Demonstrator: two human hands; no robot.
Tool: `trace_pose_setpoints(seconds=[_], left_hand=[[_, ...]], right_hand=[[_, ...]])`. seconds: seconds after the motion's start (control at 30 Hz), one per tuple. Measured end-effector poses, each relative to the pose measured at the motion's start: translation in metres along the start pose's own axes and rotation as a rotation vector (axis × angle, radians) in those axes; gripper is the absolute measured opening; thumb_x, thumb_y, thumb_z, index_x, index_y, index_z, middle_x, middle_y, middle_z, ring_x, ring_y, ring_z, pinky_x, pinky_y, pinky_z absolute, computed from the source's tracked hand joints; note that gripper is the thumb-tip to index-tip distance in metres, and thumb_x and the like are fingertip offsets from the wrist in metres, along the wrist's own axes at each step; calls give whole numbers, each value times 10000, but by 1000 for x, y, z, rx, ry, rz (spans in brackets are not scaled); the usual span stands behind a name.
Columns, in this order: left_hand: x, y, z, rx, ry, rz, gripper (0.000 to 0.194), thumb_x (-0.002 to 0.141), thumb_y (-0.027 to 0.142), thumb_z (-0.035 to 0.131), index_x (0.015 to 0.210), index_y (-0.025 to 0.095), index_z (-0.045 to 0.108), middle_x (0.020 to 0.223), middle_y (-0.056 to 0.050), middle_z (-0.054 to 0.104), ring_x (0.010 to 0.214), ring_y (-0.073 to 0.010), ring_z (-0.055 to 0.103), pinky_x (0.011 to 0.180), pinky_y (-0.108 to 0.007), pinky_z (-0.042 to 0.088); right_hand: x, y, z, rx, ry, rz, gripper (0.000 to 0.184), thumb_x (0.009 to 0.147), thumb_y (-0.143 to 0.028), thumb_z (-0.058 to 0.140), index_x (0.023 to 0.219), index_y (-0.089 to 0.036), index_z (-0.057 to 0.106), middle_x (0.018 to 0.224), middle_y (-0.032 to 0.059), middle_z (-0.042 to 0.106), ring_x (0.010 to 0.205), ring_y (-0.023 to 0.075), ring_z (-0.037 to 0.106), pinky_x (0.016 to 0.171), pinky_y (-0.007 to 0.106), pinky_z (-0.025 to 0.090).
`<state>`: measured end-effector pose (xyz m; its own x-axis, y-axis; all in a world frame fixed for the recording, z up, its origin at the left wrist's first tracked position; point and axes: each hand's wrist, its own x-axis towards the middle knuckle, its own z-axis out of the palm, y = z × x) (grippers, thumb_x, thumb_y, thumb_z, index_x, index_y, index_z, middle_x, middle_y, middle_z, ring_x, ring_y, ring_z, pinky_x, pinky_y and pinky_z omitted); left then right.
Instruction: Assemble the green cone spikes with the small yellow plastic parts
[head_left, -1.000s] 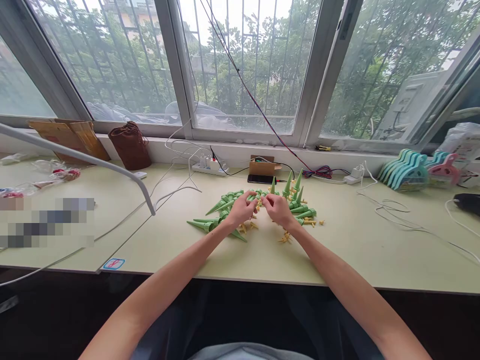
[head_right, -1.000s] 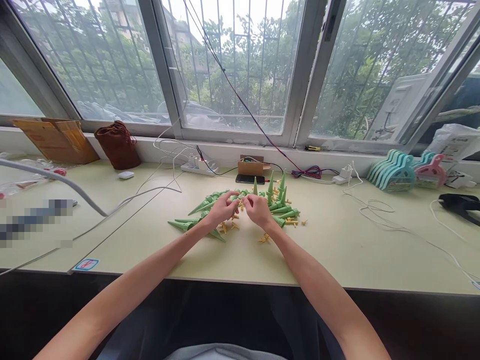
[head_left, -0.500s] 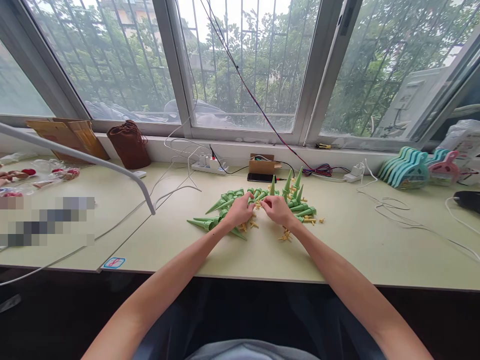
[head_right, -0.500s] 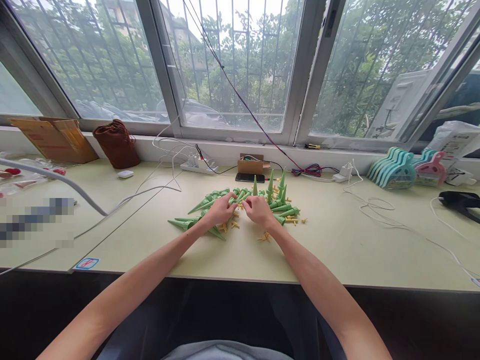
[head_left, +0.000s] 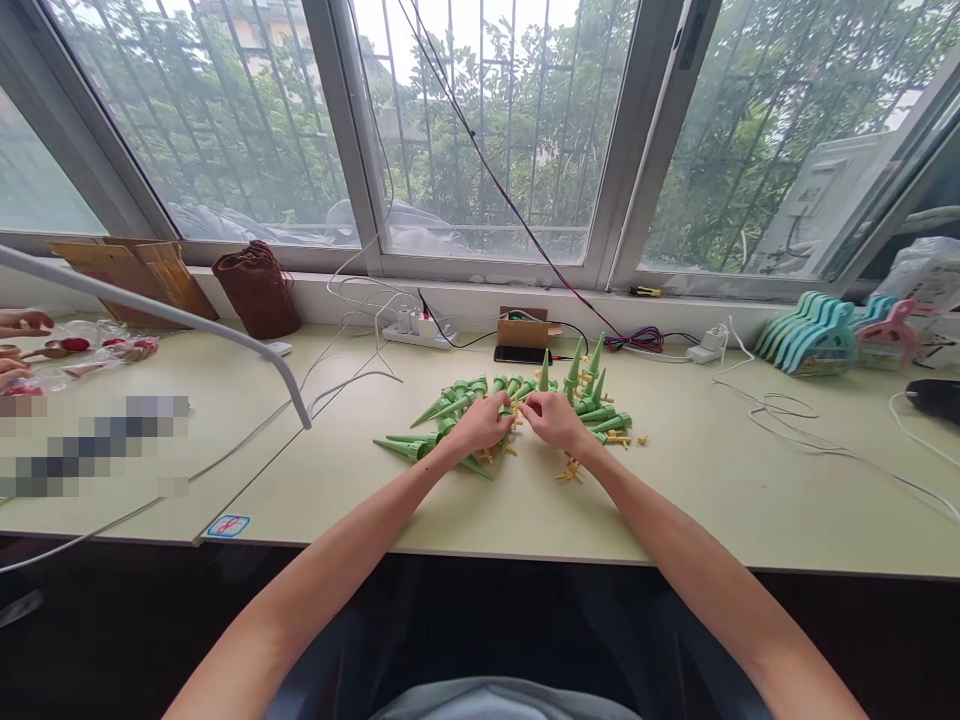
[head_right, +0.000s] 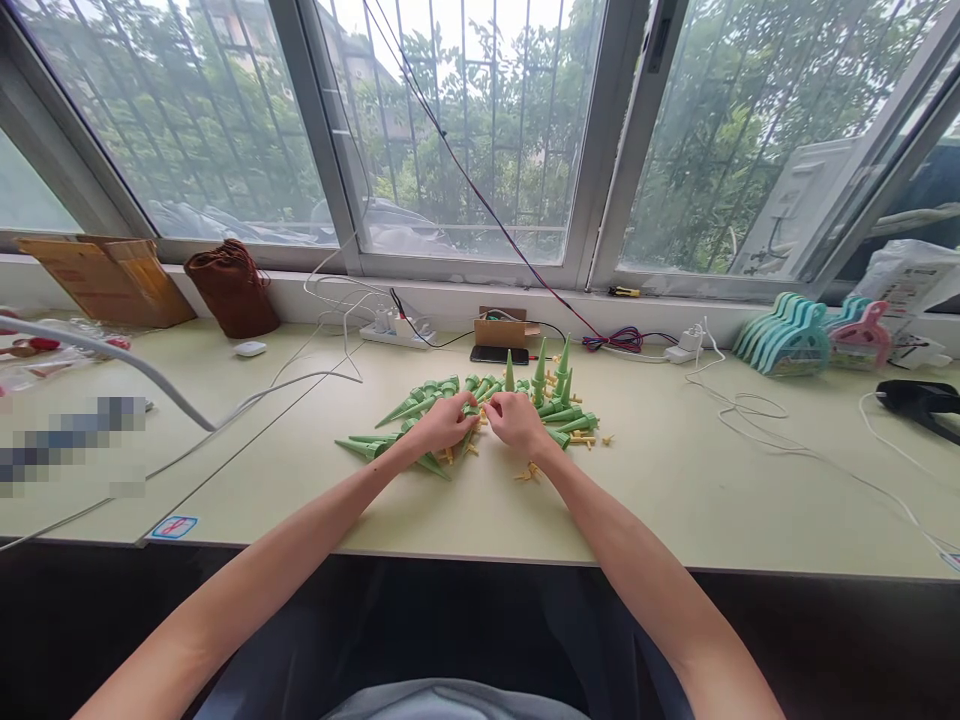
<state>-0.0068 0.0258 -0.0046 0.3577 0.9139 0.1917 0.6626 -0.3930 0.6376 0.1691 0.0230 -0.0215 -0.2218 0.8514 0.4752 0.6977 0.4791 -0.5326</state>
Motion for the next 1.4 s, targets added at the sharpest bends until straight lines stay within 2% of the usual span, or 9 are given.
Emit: trace_pose_setpoints(seconds=[0.17, 0.33, 0.47, 0.63, 0.93, 1.03, 1.17, 1.4], left_hand=[[2, -4, 0, -63, 24, 20, 157, 766, 272, 645, 909, 207, 635, 512, 35, 468, 523, -165, 460, 552, -250, 333], [5, -3, -3, -7, 25, 45, 199, 881, 295, 489, 983, 206, 635, 503, 32, 464, 504, -166, 443, 571, -256, 327], [6, -1, -6, 31, 88, 41, 234, 880, 226, 444, 1020, 189, 628, 514, 23, 477, 516, -171, 452, 580, -262, 323], [6, -1, -9, 69, 136, 13, 209, 850, 197, 459, 956, 183, 638, 533, 6, 513, 547, -174, 478, 592, -268, 333], [8, -2, -13, 36, 163, -31, 194, 862, 300, 467, 830, 183, 618, 563, 8, 551, 511, -131, 468, 560, -249, 355], [7, -1, -17, 59, 63, -49, 198, 834, 328, 504, 783, 178, 624, 574, 4, 560, 520, -128, 472, 537, -246, 351], [6, 0, -24, 59, -182, -63, 222, 768, 385, 582, 755, 171, 641, 639, -12, 609, 583, -137, 515, 523, -236, 355], [8, -6, -39, 39, -473, 100, 243, 697, 393, 653, 781, 165, 658, 719, -12, 617, 638, -132, 541, 543, -222, 369]], right_hand=[[-1, 0, 0, 2, -17, 3, 289, 859, -295, 513, 593, -182, 539, 584, 25, 589, 547, 131, 458, 583, 265, 323], [0, 0, 0, 2, -16, 6, 288, 863, -301, 511, 598, -187, 529, 590, 24, 591, 551, 136, 465, 591, 268, 328], [0, 1, 0, 16, -20, 7, 286, 861, -296, 512, 597, -188, 531, 588, 24, 595, 554, 138, 474, 595, 270, 327], [0, -1, -1, 6, -15, 7, 265, 865, -289, 521, 623, -187, 549, 616, 28, 611, 577, 144, 494, 609, 269, 341], [0, -4, -3, 27, -25, 6, 149, 870, -237, 530, 782, -173, 633, 760, 40, 691, 669, 147, 581, 668, 258, 410], [0, -5, -3, 40, -49, 2, 132, 872, -237, 540, 829, -175, 648, 790, 45, 705, 692, 153, 602, 689, 267, 431], [-1, -2, 0, 53, -71, -3, 136, 875, -226, 540, 905, -176, 664, 842, 55, 720, 720, 161, 621, 711, 278, 449], [0, 0, 4, 23, -91, 2, 183, 872, -196, 540, 994, -179, 675, 878, 58, 717, 758, 166, 629, 731, 282, 451]])
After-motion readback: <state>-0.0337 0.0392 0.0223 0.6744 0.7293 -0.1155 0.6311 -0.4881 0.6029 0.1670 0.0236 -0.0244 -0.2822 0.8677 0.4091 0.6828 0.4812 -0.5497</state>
